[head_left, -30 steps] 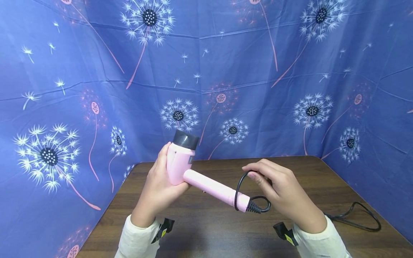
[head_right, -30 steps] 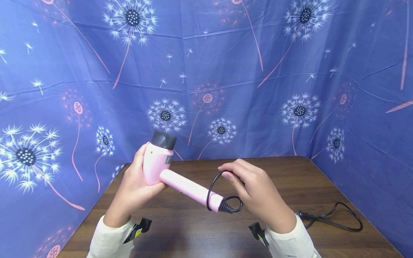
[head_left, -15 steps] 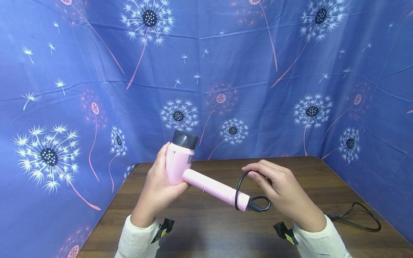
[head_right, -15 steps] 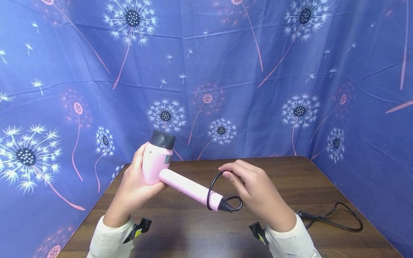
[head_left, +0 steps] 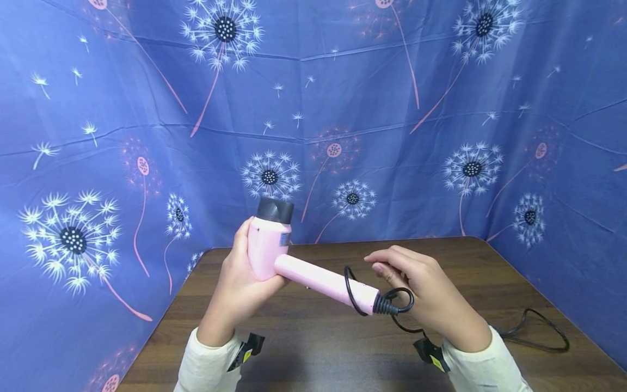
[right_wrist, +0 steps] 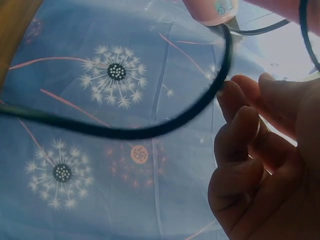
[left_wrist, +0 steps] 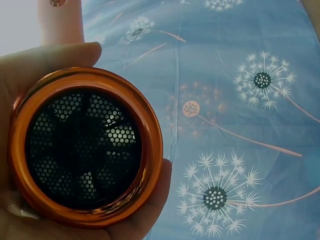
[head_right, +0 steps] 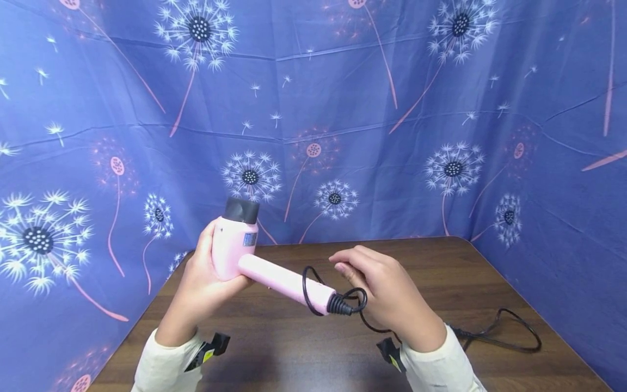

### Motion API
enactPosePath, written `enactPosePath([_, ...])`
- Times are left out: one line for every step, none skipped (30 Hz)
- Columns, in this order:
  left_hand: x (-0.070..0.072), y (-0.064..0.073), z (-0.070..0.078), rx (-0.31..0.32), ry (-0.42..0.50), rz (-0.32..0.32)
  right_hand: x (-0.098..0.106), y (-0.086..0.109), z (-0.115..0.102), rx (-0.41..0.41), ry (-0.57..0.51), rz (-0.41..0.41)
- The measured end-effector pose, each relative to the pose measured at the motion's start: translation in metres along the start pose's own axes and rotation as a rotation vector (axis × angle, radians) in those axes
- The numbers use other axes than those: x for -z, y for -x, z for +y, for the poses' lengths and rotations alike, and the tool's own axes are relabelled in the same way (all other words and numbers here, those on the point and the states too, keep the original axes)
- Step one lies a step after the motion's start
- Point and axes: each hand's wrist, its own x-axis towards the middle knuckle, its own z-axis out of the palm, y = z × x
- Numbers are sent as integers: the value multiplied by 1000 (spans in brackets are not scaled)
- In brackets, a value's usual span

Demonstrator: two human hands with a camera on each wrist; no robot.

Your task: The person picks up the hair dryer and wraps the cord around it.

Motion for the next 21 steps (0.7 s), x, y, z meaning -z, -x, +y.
enactPosePath([0, 0, 0, 0, 3, 4, 0, 0, -1, 8, -3, -2])
enactPosePath([0, 0, 0, 1, 7, 8, -1, 0, -2, 15, -9, -6])
enactPosePath([0, 0, 0, 3, 7, 14, -1, 0, -2, 14, -17, -16])
enactPosePath([0, 0, 0, 6, 8, 19, -2, 1, -3, 12, -27, -26])
enactPosePath([0, 0, 0, 8, 12, 24, -2, 1, -4, 5, -41, -44])
enactPosePath([1, 0, 0, 12, 15, 28, -2, 1, -4, -8, -53, -68])
enactPosePath([1, 0, 1, 15, 16, 31, -3, 2, -5, -21, -66, -94])
enactPosePath([1, 0, 1, 18, 18, 35, -3, 2, -6, -31, -80, -124])
enactPosePath([1, -1, 1, 21, 17, 39, -3, 3, -6, -43, -95, -158])
enactPosePath([1, -1, 1, 23, 15, 43, -3, 3, -7, -53, -109, -194])
enactPosePath([2, -1, 2, 25, 14, 47, -4, 4, -7, -64, -120, -228])
enactPosePath([2, -1, 2, 28, 11, 50, -4, 5, -8, -79, -134, -260])
enactPosePath([3, -1, 2, 32, 9, 53, -4, 6, -9, -88, -146, -286])
enactPosePath([3, -1, 2, 34, 7, 56, -5, 7, -9, -100, -158, -310])
enactPosePath([3, -1, 1, 36, 5, 60, -5, 7, -10, -111, -166, -328])
enactPosePath([4, -1, 1, 40, 3, 63, -6, 8, -10, -117, -166, -338])
enactPosePath([4, -1, 1, 41, 2, 65, -6, 8, -11, -126, -169, -346])
enactPosePath([4, -1, 1, 42, 2, 68, -7, 8, -11, -128, -166, -351])
enactPosePath([4, -1, 1, 42, 3, 71, -8, 9, -11, -121, -157, -352])
enactPosePath([5, -1, 1, 41, 3, 75, -9, 9, -10, -112, -146, -349])
enactPosePath([5, -1, 1, 41, 2, 78, -9, 9, -10, -97, -133, -343])
